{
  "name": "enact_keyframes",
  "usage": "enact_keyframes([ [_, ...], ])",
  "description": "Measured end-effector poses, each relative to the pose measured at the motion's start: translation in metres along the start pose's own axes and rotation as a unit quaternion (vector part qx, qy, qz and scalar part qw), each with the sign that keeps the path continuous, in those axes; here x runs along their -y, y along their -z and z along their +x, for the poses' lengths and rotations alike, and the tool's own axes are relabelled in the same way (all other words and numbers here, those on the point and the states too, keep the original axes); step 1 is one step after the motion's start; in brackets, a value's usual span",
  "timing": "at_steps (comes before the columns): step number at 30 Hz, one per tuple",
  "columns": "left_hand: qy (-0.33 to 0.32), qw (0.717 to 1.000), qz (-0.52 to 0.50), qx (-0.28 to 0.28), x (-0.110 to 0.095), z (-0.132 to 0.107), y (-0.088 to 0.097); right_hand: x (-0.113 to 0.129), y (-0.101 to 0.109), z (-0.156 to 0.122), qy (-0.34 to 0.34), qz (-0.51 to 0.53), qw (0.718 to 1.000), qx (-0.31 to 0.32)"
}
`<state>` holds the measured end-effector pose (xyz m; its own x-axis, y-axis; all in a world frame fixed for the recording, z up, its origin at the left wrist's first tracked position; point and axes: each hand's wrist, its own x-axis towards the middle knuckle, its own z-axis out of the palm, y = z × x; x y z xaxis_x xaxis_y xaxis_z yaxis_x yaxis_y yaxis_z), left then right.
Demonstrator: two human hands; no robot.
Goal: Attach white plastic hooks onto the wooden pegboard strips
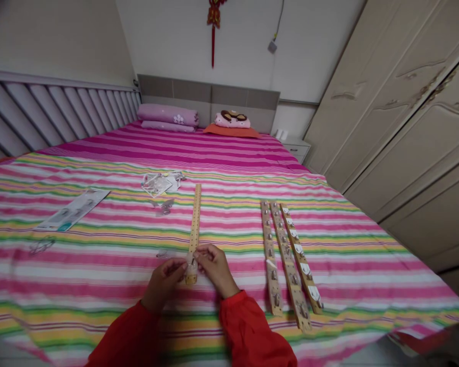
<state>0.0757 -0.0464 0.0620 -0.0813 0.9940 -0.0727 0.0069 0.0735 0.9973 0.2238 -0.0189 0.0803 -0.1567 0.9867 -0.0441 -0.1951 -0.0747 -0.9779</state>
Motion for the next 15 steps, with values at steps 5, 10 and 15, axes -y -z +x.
enact_keyframes([
  [5, 0.004, 0.999, -0.023, -0.028, 0.001, -0.001, -0.005, -0.009, -0.005, -0.004, 0.082, -0.075, 0.992, -0.065],
  [10, -0.006, 0.999, -0.043, -0.032, 0.003, 0.000, -0.007, -0.003, -0.009, -0.012, 0.119, -0.108, 0.985, -0.054],
  [15, 0.038, 0.996, -0.075, -0.044, 0.000, 0.002, -0.004, -0.003, -0.004, -0.019, 0.119, -0.072, 0.989, -0.044],
])
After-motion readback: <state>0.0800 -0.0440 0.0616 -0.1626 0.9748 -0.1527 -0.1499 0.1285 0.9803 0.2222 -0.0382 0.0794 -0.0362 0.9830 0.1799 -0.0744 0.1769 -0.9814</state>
